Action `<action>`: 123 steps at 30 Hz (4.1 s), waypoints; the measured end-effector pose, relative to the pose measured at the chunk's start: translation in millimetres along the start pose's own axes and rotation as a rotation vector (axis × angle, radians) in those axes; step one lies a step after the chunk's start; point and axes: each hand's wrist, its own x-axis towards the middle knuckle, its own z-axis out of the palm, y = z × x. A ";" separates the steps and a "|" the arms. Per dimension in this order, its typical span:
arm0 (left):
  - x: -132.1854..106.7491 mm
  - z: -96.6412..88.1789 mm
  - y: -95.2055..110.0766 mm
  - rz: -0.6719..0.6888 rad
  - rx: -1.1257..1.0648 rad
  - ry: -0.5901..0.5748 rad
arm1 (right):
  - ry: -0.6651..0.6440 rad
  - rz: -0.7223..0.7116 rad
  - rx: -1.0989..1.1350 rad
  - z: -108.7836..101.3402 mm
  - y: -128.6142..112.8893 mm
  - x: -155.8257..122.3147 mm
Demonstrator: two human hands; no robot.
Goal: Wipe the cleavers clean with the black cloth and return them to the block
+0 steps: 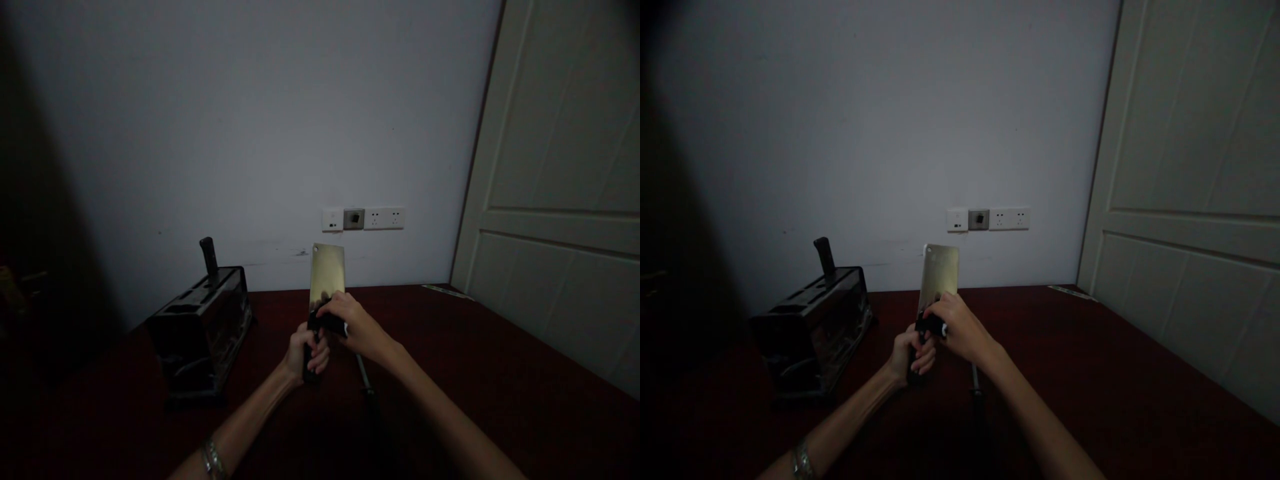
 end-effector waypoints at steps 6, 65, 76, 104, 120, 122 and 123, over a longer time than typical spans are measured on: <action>0.6 -1.8 -7.1 0.003 0.057 0.020 | 0.016 -0.015 0.087 5.3 -4.2 -0.9; 10.0 -8.1 13.4 -0.017 0.483 0.159 | 0.250 0.151 0.011 -64.2 24.2 -9.5; 12.7 -10.5 15.8 0.013 0.668 0.218 | 0.306 0.147 -0.042 -79.2 29.6 -13.7; 5.5 3.4 21.7 -0.069 -0.355 0.196 | 0.297 -0.139 -0.170 6.2 25.2 -18.1; 8.3 4.2 -2.7 -0.049 -0.289 0.144 | 0.247 -0.137 -0.183 31.3 13.1 -20.0; 7.1 4.5 -1.0 -0.064 -0.276 0.135 | 0.240 -0.110 -0.128 31.1 11.1 -18.7; 6.3 5.1 0.2 -0.067 -0.272 0.127 | 0.245 -0.090 -0.094 31.0 9.8 -17.9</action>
